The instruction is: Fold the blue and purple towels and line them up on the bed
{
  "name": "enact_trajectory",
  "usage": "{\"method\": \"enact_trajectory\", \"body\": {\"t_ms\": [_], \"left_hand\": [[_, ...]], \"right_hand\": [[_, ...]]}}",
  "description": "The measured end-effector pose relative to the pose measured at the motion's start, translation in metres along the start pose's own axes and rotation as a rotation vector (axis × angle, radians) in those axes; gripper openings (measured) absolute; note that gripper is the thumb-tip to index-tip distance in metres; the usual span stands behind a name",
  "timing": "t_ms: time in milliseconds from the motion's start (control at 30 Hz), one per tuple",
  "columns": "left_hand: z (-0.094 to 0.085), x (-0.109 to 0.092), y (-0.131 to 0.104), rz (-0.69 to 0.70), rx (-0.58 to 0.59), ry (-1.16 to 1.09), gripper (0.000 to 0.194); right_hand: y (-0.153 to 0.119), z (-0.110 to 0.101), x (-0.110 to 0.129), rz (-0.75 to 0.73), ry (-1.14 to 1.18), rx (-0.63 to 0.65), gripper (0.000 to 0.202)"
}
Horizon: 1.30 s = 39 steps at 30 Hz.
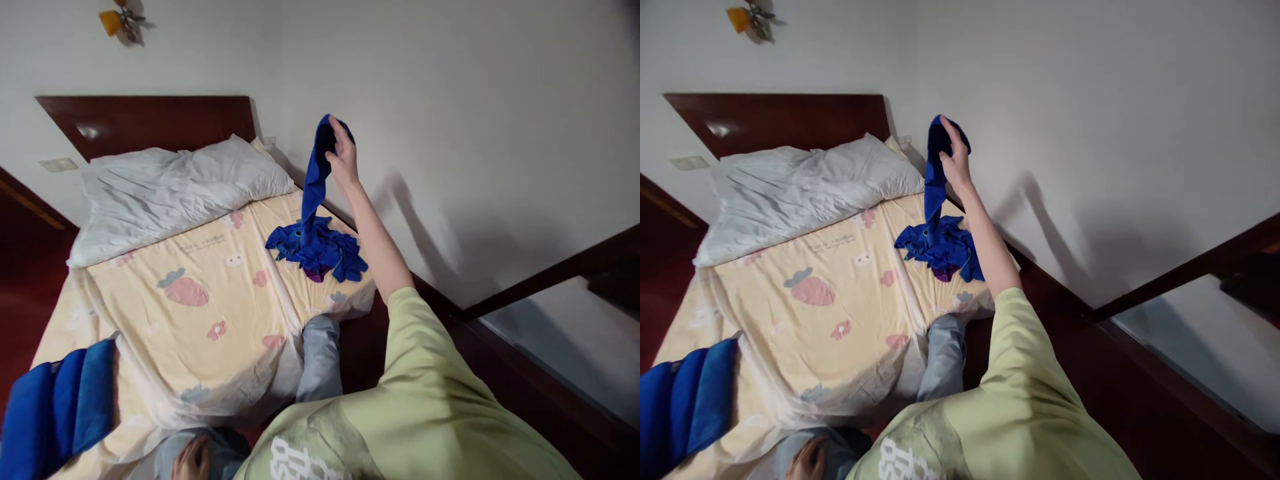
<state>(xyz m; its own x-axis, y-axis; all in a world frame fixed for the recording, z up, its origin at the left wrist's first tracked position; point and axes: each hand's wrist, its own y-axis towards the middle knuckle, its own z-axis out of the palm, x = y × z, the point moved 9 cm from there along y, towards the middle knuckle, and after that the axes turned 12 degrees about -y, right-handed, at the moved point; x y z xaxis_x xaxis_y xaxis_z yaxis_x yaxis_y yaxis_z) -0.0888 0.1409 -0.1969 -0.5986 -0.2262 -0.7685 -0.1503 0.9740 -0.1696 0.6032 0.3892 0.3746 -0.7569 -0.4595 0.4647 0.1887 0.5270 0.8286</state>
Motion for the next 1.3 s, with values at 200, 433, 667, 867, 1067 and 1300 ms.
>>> {"method": "enact_trajectory", "body": {"t_ms": [200, 433, 667, 867, 1067, 1300], "left_hand": [[0.003, -0.065, -0.007, 0.060, 0.075, -0.179, 0.040], [-0.010, -0.244, -0.003, 0.380, 0.204, -0.431, 0.049], [-0.027, -0.406, 0.005, 0.814, 0.137, -0.637, 0.057], [-0.036, -0.416, 0.044, 0.779, 0.036, -0.656, 0.040], [-0.108, -0.380, 0.050, 0.714, -0.283, -0.631, 0.045], [-0.126, -0.397, 0.008, 0.935, -0.283, -0.203, 0.032]], "right_hand": [[0.012, 0.003, 0.110, -0.255, -0.091, 0.031, 0.065], [-0.017, 0.034, 0.210, -0.441, -0.025, 0.137, 0.061], [-0.077, 0.064, 0.293, -0.568, -0.113, 0.263, 0.056], [-0.105, 0.056, 0.324, -0.527, -0.368, 0.267, 0.051], [-0.135, 0.038, 0.243, -0.233, -0.271, 0.193, 0.050], [-0.277, 0.058, 0.083, 0.430, -0.107, 0.415, 0.056]]}}
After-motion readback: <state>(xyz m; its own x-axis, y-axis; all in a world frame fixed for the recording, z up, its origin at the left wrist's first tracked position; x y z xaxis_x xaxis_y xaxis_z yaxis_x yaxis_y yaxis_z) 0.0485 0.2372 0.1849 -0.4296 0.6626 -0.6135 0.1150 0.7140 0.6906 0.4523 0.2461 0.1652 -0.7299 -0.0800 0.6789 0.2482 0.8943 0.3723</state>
